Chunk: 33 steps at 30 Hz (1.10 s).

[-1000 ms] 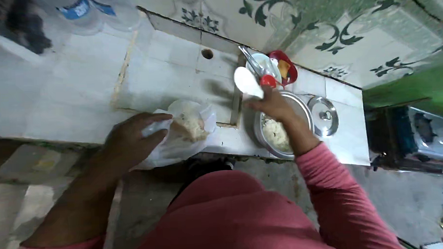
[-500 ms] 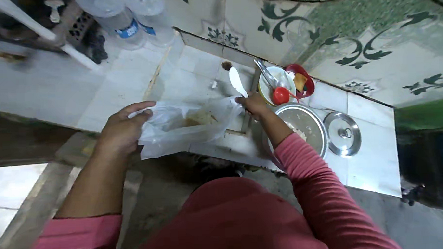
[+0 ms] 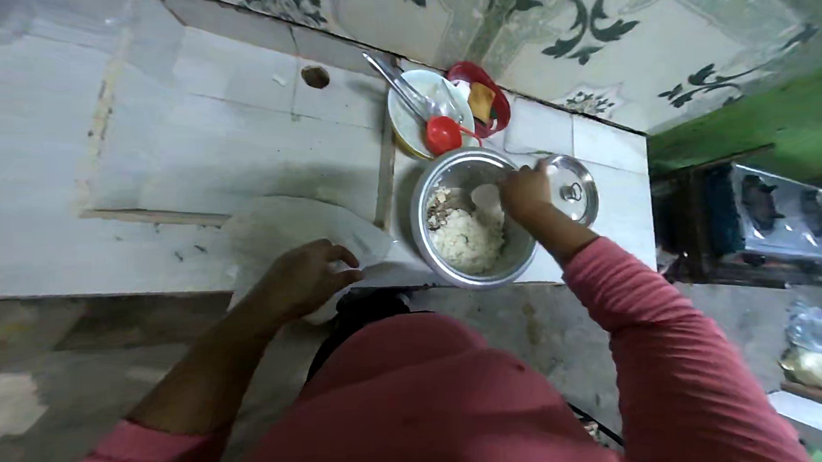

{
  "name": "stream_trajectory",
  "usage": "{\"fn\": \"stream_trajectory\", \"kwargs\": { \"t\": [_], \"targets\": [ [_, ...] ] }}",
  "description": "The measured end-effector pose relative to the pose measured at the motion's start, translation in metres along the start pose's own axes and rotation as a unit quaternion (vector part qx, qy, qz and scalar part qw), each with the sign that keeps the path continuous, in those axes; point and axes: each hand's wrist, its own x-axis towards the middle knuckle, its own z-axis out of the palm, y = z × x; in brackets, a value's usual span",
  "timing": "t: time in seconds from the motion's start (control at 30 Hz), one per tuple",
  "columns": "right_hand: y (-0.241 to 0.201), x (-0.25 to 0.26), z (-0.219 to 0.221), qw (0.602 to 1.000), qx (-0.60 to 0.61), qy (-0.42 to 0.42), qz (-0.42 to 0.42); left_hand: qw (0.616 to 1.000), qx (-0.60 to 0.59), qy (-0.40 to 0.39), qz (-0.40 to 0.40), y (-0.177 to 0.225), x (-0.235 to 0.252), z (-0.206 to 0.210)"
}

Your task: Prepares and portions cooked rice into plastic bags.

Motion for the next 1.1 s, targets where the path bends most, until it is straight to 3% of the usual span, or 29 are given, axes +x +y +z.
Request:
{"fn": "stream_trajectory", "kwargs": {
  "t": [0.1, 0.17, 0.37, 0.63, 0.9, 1.1],
  "targets": [
    [-0.001, 0.03, 0.036, 0.985, -0.1, 0.086, -0.114, 1.0, -0.014, -0.015, -0.007, 0.013, 0.013, 0.016],
    [0.003, 0.043, 0.054, 0.975, -0.127, 0.091, -0.158, 1.0, -0.004, 0.002, -0.013, 0.02, 0.022, 0.03],
    [0.013, 0.035, 0.045, 0.985, -0.111, -0.013, -0.128, 0.997, -0.005, 0.073, -0.026, 0.046, 0.051, 0.059],
    [0.018, 0.025, 0.053, 0.973, -0.118, -0.112, -0.162, 0.998, -0.025, 0.049, -0.008, 0.059, 0.072, 0.068],
    [0.0, 0.002, 0.063, 0.978, -0.007, -0.136, -0.16, 0.997, -0.052, 0.022, -0.052, 0.073, 0.074, 0.055],
    [0.007, 0.022, 0.062, 0.947, 0.089, -0.224, -0.213, 0.997, -0.052, 0.028, -0.045, 0.07, 0.076, 0.055]
  ]
}}
